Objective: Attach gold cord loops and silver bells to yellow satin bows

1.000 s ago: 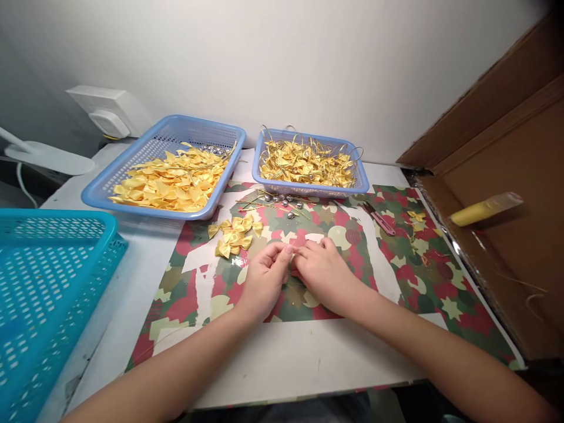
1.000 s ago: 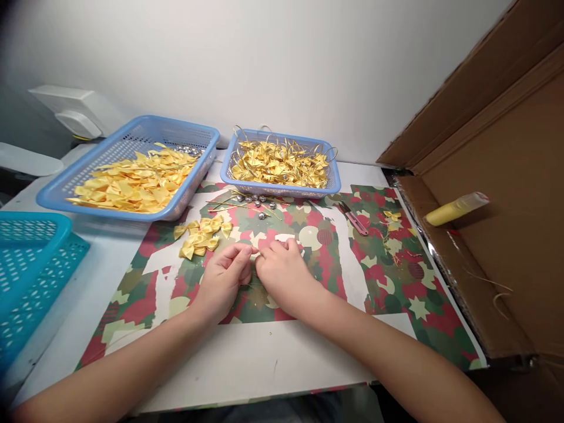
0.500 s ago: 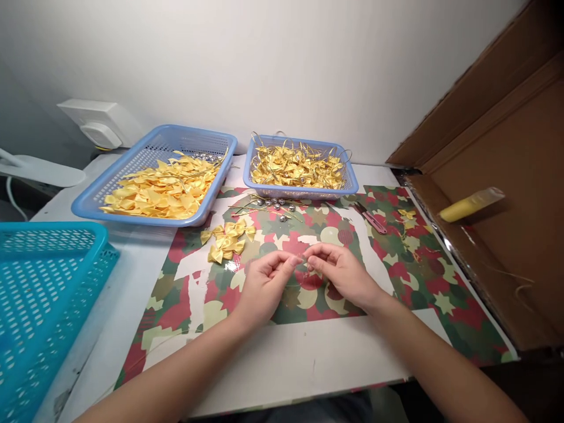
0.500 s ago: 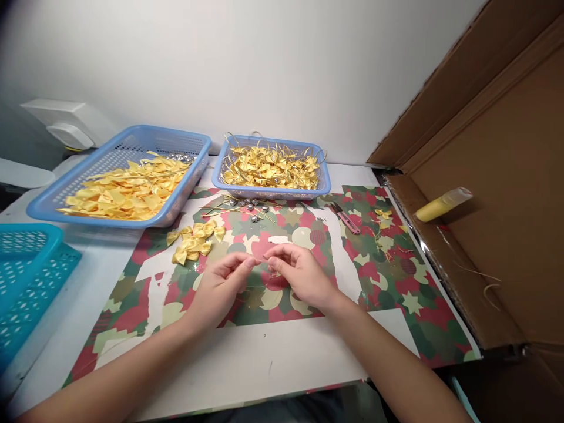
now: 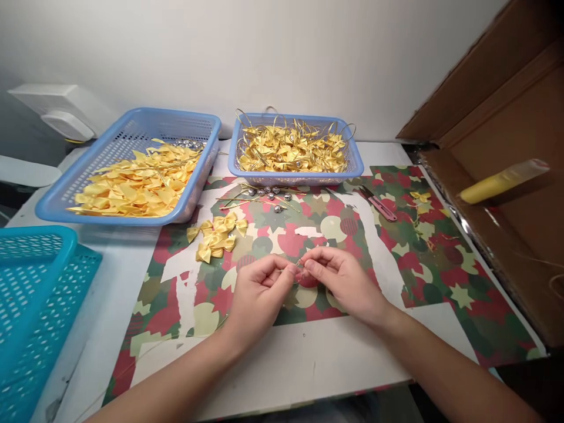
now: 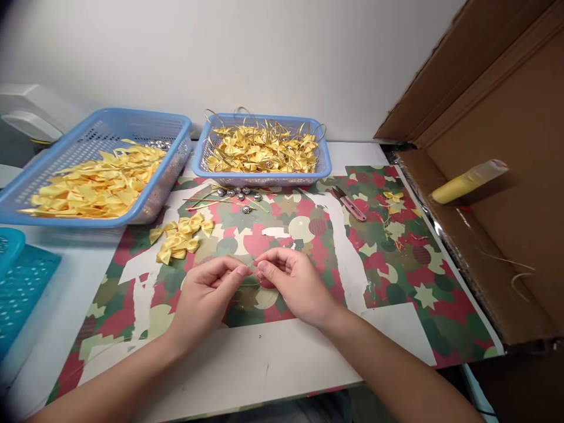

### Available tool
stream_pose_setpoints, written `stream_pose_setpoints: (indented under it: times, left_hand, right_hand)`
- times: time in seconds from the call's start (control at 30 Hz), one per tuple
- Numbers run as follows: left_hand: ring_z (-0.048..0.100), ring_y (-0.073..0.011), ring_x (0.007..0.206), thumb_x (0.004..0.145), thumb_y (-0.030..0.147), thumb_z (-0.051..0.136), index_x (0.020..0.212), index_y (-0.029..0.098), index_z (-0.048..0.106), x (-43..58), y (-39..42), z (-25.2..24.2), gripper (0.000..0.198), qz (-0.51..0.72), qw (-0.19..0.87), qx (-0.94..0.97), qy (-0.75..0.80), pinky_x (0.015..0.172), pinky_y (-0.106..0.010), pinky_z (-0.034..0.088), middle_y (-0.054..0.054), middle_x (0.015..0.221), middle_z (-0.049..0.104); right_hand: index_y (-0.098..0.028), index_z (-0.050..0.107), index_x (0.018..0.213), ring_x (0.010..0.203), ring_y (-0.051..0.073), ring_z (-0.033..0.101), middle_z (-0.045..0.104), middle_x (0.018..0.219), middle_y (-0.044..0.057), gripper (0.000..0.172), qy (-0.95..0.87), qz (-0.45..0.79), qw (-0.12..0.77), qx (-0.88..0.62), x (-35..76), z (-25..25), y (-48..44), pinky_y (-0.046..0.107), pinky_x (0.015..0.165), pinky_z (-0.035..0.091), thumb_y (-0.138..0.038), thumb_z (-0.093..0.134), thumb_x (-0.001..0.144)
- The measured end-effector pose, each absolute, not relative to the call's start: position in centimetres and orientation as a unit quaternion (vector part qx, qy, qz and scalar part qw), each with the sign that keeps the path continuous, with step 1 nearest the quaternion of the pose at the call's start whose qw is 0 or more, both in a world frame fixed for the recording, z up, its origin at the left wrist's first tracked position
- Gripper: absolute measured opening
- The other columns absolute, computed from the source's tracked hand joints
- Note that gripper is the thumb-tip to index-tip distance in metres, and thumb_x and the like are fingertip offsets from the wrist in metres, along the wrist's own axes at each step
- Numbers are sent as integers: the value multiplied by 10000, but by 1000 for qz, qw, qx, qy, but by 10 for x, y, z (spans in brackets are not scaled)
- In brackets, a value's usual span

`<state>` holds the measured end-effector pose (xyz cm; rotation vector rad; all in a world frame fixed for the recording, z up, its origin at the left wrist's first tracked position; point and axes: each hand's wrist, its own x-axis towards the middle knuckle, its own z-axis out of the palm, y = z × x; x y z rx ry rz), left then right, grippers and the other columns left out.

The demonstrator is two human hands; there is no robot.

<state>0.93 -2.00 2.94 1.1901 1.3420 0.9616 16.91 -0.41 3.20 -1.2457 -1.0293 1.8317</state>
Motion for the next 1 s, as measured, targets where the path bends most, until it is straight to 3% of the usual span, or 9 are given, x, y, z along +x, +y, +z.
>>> stream_pose_setpoints:
  times: [0.23, 0.5, 0.8, 1.0]
  left_hand:
    - [240, -60, 406, 825, 280, 576, 576, 166, 555, 6, -21, 25, 275, 413, 436, 569, 561, 408, -204, 226, 87, 416, 260]
    - [189, -56, 424, 807, 197, 581, 564, 172, 533, 5, -21, 27, 249, 424, 341, 640, 543, 416, -211, 187, 90, 451, 211]
    - [185, -57, 436, 810, 187, 571, 554, 170, 511, 6, -20, 26, 263, 418, 325, 652, 542, 416, -208, 189, 89, 467, 198]
    - [211, -62, 427, 831, 218, 580, 595, 170, 563, 5, -19, 25, 241, 414, 348, 630, 557, 421, -212, 220, 91, 442, 232]
  right_hand:
    - [-177, 641, 812, 723, 108, 608, 621, 740, -3, 221, -430, 665, 363, -491, 163, 34, -9, 246, 712, 525, -396, 672, 822]
    - [-186, 657, 809, 722, 122, 614, 654, 759, 12, 165, -458, 633, 357, -511, 162, 35, -13, 250, 679, 518, -348, 643, 838]
    - [-189, 645, 812, 716, 116, 607, 641, 760, 5, 152, -453, 631, 361, -516, 162, 33, -14, 244, 670, 517, -337, 638, 848]
    - [-191, 677, 891, 777, 137, 662, 677, 808, 18, 210, -393, 669, 366, -514, 166, 32, -12, 286, 757, 558, -363, 719, 779]
